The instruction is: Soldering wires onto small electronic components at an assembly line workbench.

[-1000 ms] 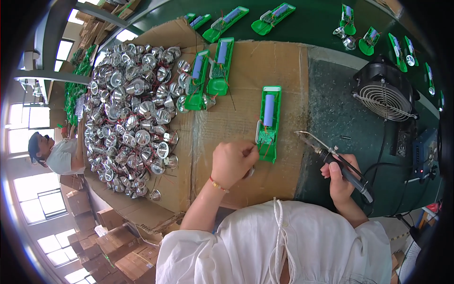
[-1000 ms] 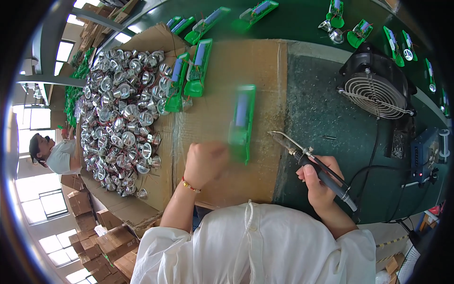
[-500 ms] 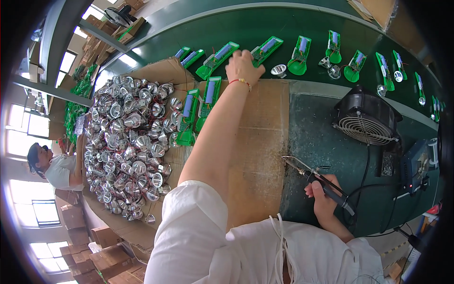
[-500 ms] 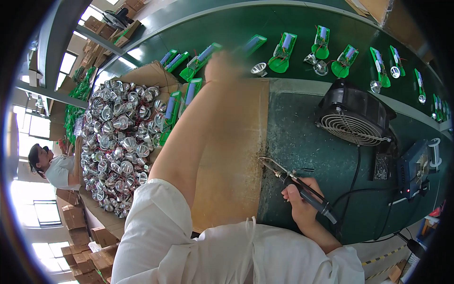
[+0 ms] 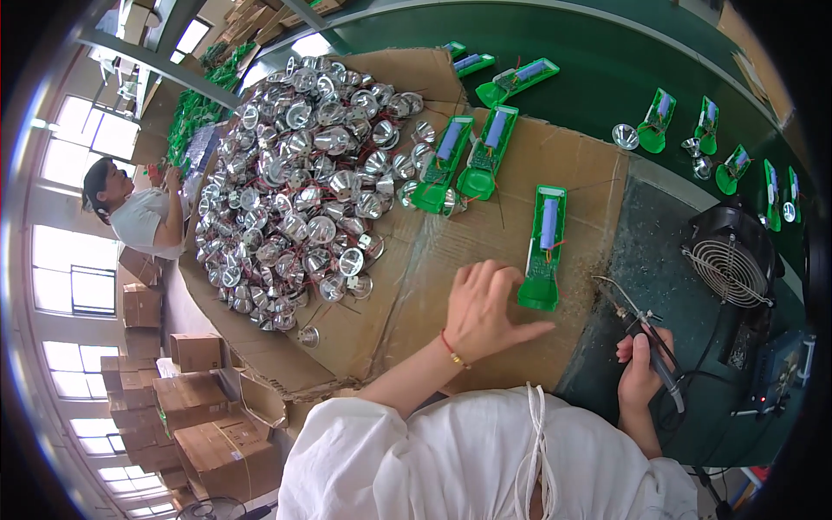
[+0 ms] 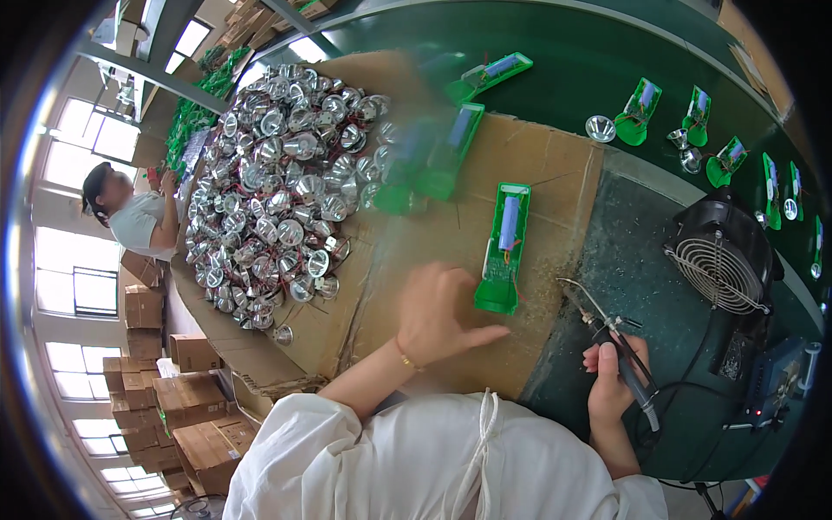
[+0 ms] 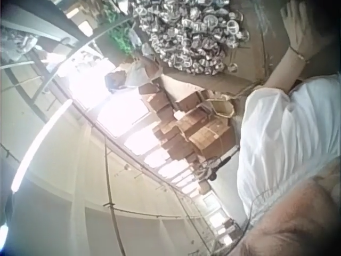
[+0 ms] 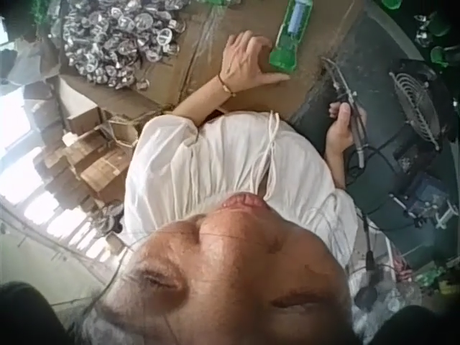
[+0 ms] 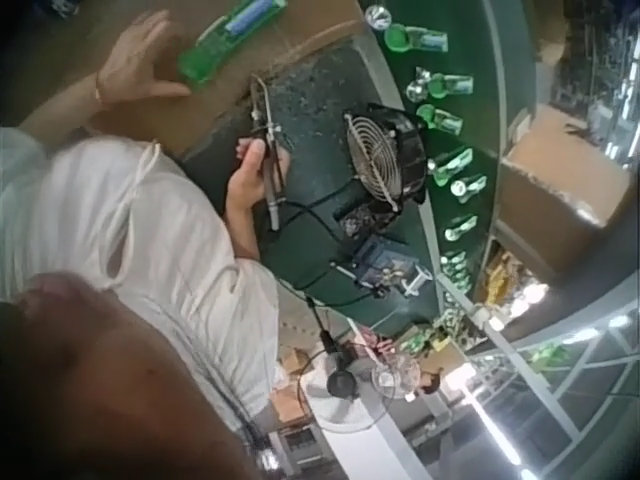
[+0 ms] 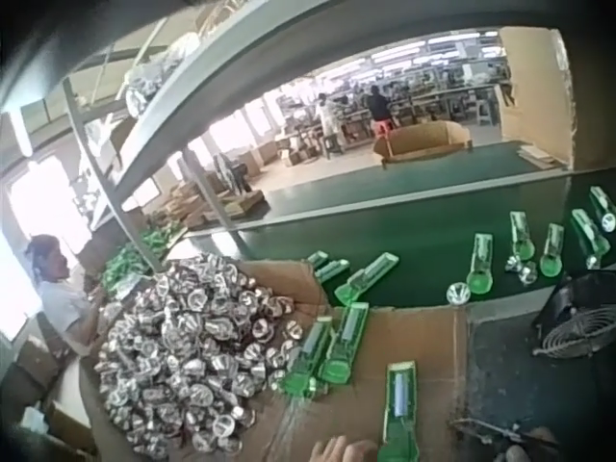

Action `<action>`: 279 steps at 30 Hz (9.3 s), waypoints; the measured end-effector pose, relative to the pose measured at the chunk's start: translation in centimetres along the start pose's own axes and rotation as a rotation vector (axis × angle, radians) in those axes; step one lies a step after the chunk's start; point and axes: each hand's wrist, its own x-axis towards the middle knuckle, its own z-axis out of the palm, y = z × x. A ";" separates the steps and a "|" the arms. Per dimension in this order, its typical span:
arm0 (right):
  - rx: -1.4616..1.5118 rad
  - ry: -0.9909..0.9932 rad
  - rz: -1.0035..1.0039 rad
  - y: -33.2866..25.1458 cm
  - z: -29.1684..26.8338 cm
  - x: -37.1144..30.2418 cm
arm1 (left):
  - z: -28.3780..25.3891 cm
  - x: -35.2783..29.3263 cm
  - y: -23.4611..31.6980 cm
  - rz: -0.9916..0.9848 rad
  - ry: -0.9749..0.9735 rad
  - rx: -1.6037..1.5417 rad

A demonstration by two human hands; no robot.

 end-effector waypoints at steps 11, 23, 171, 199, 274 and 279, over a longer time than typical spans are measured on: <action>-0.048 -0.088 -0.017 -1.4 1.2 -2.0 | -7.5 -2.0 -9.4 -0.386 0.165 0.858; -0.051 -0.191 -0.019 -2.3 3.9 -1.9 | 0.1 -1.1 -0.2 -0.352 -0.037 -0.257; -0.310 -0.128 -0.700 -2.6 -0.6 -1.7 | 1.8 -0.5 -2.6 -0.408 -0.120 -0.384; -0.085 -0.186 -0.163 -1.2 3.7 -0.7 | 1.9 -0.2 0.2 -0.358 -0.008 -0.387; -0.007 -0.082 -0.072 -1.2 2.5 -1.4 | 1.9 -0.2 -0.2 -0.383 -0.106 -0.363; 0.030 -0.073 -0.051 -0.9 2.1 -1.5 | 1.7 0.0 -0.2 -0.381 -0.111 -0.351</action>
